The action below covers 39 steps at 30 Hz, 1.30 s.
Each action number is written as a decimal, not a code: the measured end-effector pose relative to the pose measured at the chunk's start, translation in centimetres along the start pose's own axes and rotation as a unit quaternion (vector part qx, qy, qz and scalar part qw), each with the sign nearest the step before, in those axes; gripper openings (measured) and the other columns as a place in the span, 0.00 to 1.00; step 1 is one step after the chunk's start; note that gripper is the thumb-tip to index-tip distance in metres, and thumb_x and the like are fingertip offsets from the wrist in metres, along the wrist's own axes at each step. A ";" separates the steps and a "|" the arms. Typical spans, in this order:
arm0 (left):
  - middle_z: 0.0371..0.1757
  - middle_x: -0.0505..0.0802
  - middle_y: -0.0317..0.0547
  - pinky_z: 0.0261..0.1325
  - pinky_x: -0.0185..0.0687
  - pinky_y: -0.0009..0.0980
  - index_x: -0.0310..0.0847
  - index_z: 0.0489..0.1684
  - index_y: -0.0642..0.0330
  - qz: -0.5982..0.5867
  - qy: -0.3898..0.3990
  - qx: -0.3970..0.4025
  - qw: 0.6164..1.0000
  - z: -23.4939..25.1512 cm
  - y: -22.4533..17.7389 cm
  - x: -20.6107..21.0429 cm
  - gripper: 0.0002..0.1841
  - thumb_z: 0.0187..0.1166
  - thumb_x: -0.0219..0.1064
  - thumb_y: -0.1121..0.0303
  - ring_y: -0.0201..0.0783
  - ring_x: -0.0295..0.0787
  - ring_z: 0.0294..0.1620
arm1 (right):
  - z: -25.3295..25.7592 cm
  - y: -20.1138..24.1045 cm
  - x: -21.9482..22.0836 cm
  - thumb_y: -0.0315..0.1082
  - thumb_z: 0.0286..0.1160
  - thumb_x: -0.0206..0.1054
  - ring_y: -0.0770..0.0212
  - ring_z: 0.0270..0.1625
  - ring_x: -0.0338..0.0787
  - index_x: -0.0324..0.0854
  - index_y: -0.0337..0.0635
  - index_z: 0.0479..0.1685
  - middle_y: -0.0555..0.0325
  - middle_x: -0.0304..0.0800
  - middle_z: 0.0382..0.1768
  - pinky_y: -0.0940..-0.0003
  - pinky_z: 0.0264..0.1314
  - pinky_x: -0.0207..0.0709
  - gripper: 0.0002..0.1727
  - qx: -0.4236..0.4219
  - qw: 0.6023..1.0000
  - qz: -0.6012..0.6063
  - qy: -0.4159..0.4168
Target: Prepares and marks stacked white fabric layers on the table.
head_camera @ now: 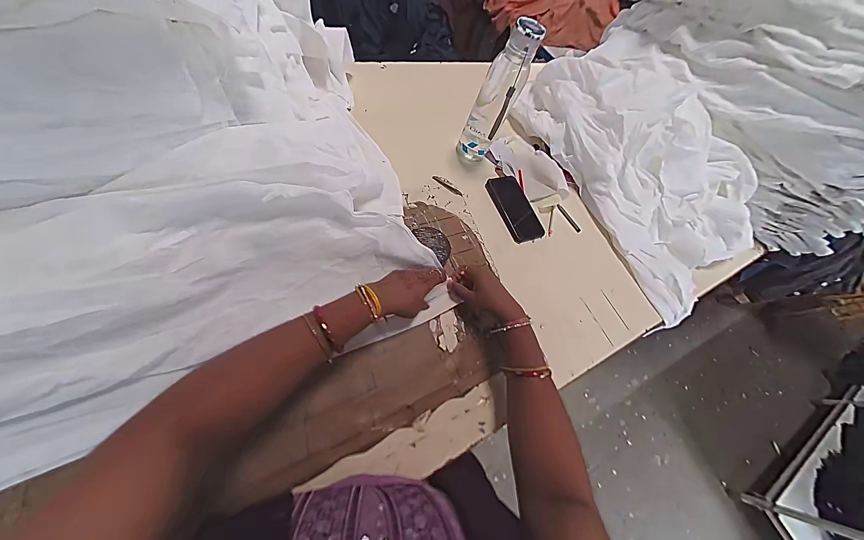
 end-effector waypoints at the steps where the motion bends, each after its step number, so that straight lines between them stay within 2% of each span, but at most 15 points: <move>1: 0.83 0.73 0.70 0.79 0.64 0.63 0.49 0.93 0.63 0.031 0.029 -0.002 0.999 -0.6 0.2 0.0 0.38 0.83 0.66 0.72 0.66 0.69 0.83 | 0.1 0.3 -0.1 0.38 0.86 0.61 0.45 0.50 0.84 0.81 0.24 0.49 0.36 0.85 0.44 0.49 0.61 0.71 0.19 0.007 1.000 -0.011 0.010; 4: 0.75 0.79 0.74 0.73 0.68 0.67 0.42 0.97 0.47 0.093 0.097 -0.015 0.991 -2.7 1.3 -0.2 0.51 0.73 0.73 0.79 0.72 0.76 0.76 | 0.7 1.2 0.0 0.39 0.85 0.62 0.44 0.52 0.84 0.82 0.26 0.49 0.36 0.85 0.46 0.47 0.61 0.72 0.18 0.053 0.996 -0.052 0.054; 7: 0.70 0.83 0.74 0.70 0.71 0.67 0.48 0.96 0.42 0.130 0.129 -0.071 0.980 -4.0 2.2 -0.3 0.48 0.74 0.71 0.82 0.73 0.79 0.72 | 1.4 1.5 -0.4 0.40 0.84 0.65 0.42 0.57 0.84 0.81 0.28 0.55 0.35 0.85 0.52 0.43 0.64 0.71 0.20 0.073 0.990 -0.094 0.082; 9: 0.70 0.83 0.75 0.69 0.71 0.66 0.49 0.96 0.41 0.132 0.124 -0.091 0.979 -4.2 2.2 -0.1 0.41 0.83 0.59 0.82 0.73 0.79 0.72 | 2.2 1.9 -1.9 0.39 0.76 0.73 0.35 0.64 0.85 0.77 0.29 0.66 0.29 0.83 0.61 0.36 0.67 0.73 0.26 0.066 0.994 -0.089 0.015; 11: 0.70 0.83 0.75 0.69 0.71 0.65 0.51 0.96 0.42 0.130 0.108 -0.100 0.981 -4.4 1.7 0.0 0.34 0.89 0.46 0.81 0.72 0.79 0.72 | 3.2 2.5 -3.8 0.36 0.68 0.79 0.31 0.63 0.86 0.69 0.36 0.78 0.27 0.73 0.72 0.35 0.60 0.79 0.37 0.066 0.992 -0.081 -0.072; 13: 0.70 0.83 0.74 0.70 0.71 0.64 0.53 0.95 0.44 0.122 0.092 -0.105 0.983 -4.5 1.3 0.1 0.33 0.90 0.44 0.81 0.72 0.79 0.72 | 4.0 2.6 -5.1 0.35 0.65 0.80 0.28 0.60 0.86 0.66 0.43 0.84 0.26 0.66 0.79 0.33 0.55 0.79 0.43 0.080 0.988 -0.083 -0.099; 14: 0.70 0.83 0.74 0.70 0.71 0.63 0.54 0.94 0.45 0.117 0.086 -0.106 0.984 -4.6 1.1 0.1 0.32 0.90 0.44 0.81 0.72 0.79 0.72 | 4.3 1.8 -6.0 0.36 0.65 0.80 0.25 0.61 0.85 0.69 0.43 0.83 0.24 0.64 0.80 0.30 0.54 0.78 0.41 0.082 0.987 -0.063 -0.124; 16: 0.71 0.83 0.73 0.70 0.70 0.63 0.55 0.94 0.45 0.110 0.080 -0.108 0.985 -4.8 1.1 0.0 0.32 0.90 0.44 0.80 0.71 0.79 0.72 | 4.7 -1.5 -9.1 0.40 0.68 0.77 0.23 0.64 0.83 0.72 0.39 0.81 0.21 0.65 0.79 0.27 0.54 0.78 0.38 0.116 0.965 -0.029 -0.234; 17: 0.71 0.83 0.73 0.71 0.70 0.62 0.56 0.94 0.44 0.104 0.077 -0.112 0.985 -4.8 1.2 0.0 0.31 0.91 0.43 0.79 0.71 0.79 0.73 | 4.7 -3.7 -10.9 0.45 0.72 0.74 0.23 0.67 0.82 0.69 0.35 0.82 0.20 0.63 0.80 0.29 0.59 0.78 0.39 0.163 0.946 -0.030 -0.279; 19: 0.71 0.84 0.72 0.72 0.70 0.62 0.58 0.93 0.45 0.094 0.069 -0.117 0.986 -4.8 1.4 0.1 0.29 0.92 0.43 0.77 0.69 0.79 0.73 | 4.6 -8.1 -13.0 0.57 0.73 0.73 0.26 0.70 0.82 0.63 0.26 0.83 0.19 0.62 0.81 0.34 0.65 0.78 0.49 0.250 0.913 -0.027 -0.320; 23: 0.71 0.84 0.71 0.70 0.72 0.61 0.61 0.91 0.48 0.078 0.059 -0.116 0.989 -4.8 1.5 0.1 0.28 0.92 0.43 0.77 0.69 0.80 0.72 | 5.3 -11.3 -14.0 0.63 0.63 0.78 0.32 0.76 0.78 0.71 0.29 0.77 0.26 0.69 0.79 0.36 0.74 0.71 0.51 0.294 0.919 -0.024 -0.260; 26: 0.71 0.84 0.71 0.70 0.72 0.61 0.62 0.91 0.49 0.066 0.059 -0.116 0.989 -4.8 1.6 0.0 0.28 0.92 0.42 0.77 0.69 0.80 0.73 | 6.6 -11.4 -14.8 0.65 0.60 0.79 0.35 0.77 0.77 0.71 0.35 0.80 0.30 0.69 0.80 0.38 0.75 0.71 0.53 0.284 0.927 -0.033 -0.243; 33: 0.68 0.85 0.71 0.68 0.73 0.61 0.63 0.90 0.50 0.059 0.062 -0.099 0.991 -4.7 1.7 -0.1 0.27 0.92 0.44 0.76 0.69 0.82 0.70 | 7.7 -11.2 -15.5 0.63 0.58 0.81 0.39 0.76 0.79 0.73 0.35 0.77 0.35 0.73 0.78 0.40 0.73 0.72 0.51 0.281 0.926 -0.053 -0.247; 36: 0.69 0.85 0.70 0.68 0.74 0.61 0.62 0.91 0.49 0.060 0.066 -0.096 0.991 -4.6 1.8 -0.1 0.28 0.92 0.43 0.77 0.68 0.81 0.70 | 7.8 -11.3 -15.5 0.64 0.59 0.79 0.37 0.77 0.79 0.68 0.35 0.81 0.33 0.68 0.82 0.40 0.73 0.72 0.53 0.294 0.921 -0.055 -0.250; 39: 0.69 0.85 0.71 0.69 0.73 0.60 0.64 0.89 0.52 0.059 0.057 -0.094 0.992 -4.8 1.8 0.0 0.26 0.92 0.43 0.76 0.68 0.81 0.71 | 7.1 -9.1 -15.4 0.61 0.61 0.79 0.33 0.75 0.79 0.49 0.33 0.91 0.27 0.56 0.87 0.41 0.72 0.75 0.63 0.294 0.916 -0.097 -0.255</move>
Point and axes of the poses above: each hand's wrist, its own z-axis towards the middle knuckle, its own x-axis out of the palm, y = z × x, the point moved 9 cm from there along z, towards the middle knuckle
